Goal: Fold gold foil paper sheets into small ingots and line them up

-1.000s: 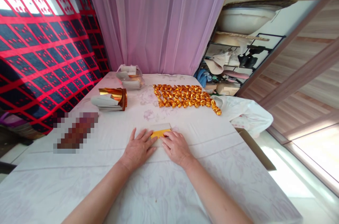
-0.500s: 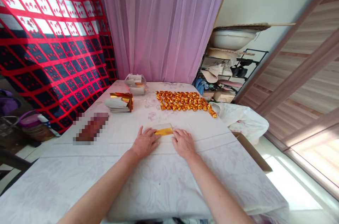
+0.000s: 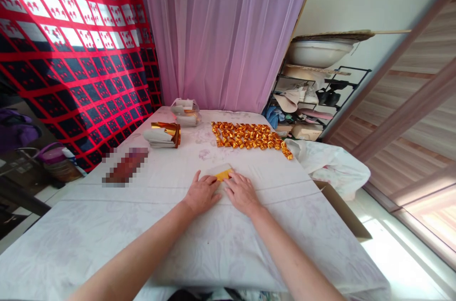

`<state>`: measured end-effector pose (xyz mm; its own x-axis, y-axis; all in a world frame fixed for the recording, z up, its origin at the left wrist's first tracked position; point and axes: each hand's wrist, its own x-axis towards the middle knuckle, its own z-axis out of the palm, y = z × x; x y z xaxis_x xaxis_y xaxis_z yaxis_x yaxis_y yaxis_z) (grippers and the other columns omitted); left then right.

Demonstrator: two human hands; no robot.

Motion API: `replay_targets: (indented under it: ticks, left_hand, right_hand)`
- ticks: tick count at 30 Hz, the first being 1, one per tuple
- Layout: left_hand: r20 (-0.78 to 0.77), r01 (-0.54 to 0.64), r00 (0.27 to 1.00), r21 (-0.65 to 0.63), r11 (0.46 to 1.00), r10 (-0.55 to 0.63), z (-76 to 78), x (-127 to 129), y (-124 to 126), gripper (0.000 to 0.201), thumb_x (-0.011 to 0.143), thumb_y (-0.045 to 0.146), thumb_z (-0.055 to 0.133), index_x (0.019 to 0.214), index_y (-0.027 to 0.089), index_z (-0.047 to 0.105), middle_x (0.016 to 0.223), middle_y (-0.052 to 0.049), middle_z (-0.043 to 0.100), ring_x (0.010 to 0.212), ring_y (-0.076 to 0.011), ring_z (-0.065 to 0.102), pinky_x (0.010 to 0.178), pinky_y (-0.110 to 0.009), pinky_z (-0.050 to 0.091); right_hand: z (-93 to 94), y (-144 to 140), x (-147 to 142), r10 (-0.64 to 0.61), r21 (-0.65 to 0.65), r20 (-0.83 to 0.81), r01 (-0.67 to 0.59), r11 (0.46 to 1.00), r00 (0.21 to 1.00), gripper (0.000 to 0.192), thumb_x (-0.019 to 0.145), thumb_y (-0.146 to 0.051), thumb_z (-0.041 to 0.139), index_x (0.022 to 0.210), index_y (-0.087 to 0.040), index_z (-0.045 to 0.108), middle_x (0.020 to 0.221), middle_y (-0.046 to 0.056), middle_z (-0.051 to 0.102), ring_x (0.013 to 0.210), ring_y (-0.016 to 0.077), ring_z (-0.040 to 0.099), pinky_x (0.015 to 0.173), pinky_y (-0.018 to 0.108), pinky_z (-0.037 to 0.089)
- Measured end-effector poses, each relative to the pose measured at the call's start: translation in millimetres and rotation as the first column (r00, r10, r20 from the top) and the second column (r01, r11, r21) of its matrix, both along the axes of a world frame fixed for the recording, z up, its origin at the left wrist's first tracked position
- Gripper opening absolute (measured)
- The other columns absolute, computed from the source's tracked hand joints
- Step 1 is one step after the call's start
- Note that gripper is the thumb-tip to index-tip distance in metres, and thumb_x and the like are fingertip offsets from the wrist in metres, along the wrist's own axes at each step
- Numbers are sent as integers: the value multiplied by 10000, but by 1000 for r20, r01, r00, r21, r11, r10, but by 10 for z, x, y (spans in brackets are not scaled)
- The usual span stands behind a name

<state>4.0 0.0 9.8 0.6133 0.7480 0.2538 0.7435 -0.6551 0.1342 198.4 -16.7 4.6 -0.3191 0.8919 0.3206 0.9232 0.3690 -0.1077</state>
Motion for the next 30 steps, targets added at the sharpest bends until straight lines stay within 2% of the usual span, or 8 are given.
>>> replay_targets:
  ticks: [3,7,12,19,23,27,30]
  left_hand:
    - [3,9,1000,-9,1000,-9,39,35,30,308,932,347,544,1193,231,657,1207,-79,689,1119,-263,618,1113,-566,279]
    - [2,85,996,-19,996,-85,114,-52,177,218,940,267,532,1081,276,699,1099,-16,733,990,-182,663,1069,-457,331]
    - [23,135,990,14,991,-136,94,-122,357,203,961,320,531,988,266,725,983,-20,747,896,-169,662,970,-400,379]
    - [32,163,985,100,981,-167,10,-84,360,268,1009,326,458,986,237,711,902,-26,733,850,-171,640,1008,-429,369]
    - [1,156,987,202,967,-159,1,-60,348,289,1026,264,416,953,211,690,848,-12,721,799,-158,632,1001,-420,390]
    - [30,126,991,180,976,-133,3,-38,357,301,1025,258,411,907,213,684,805,-8,709,765,-149,629,986,-417,408]
    - [57,109,991,148,983,-118,3,-35,364,301,1024,265,414,909,212,686,795,-6,706,754,-147,630,976,-411,413]
  right_hand:
    - [15,88,85,27,-25,-12,-27,999,1000,305,915,-234,576,1206,-241,671,1274,89,648,1179,236,574,962,388,448]
    - [-4,206,181,67,-42,-38,-68,997,997,296,914,-204,570,1188,-239,676,1266,77,657,1178,226,576,966,386,448]
    - [-55,269,207,96,-30,-109,-100,995,989,283,916,-190,559,1169,-226,680,1251,87,657,1182,240,568,966,413,444]
    - [-66,249,190,116,38,-152,-111,993,982,277,906,-167,554,1153,-220,668,1227,94,658,1165,258,561,935,421,444]
    - [-45,218,120,210,81,-156,-199,977,965,261,906,-150,568,1139,-220,662,1150,81,676,1066,232,585,888,393,443]
    - [-32,232,27,207,37,-163,-204,978,965,113,903,-192,626,983,-234,693,1004,52,692,911,204,594,774,359,440]
    - [-40,266,-14,194,49,-176,-189,981,965,24,885,-209,670,882,-224,688,921,35,681,850,195,580,743,349,424]
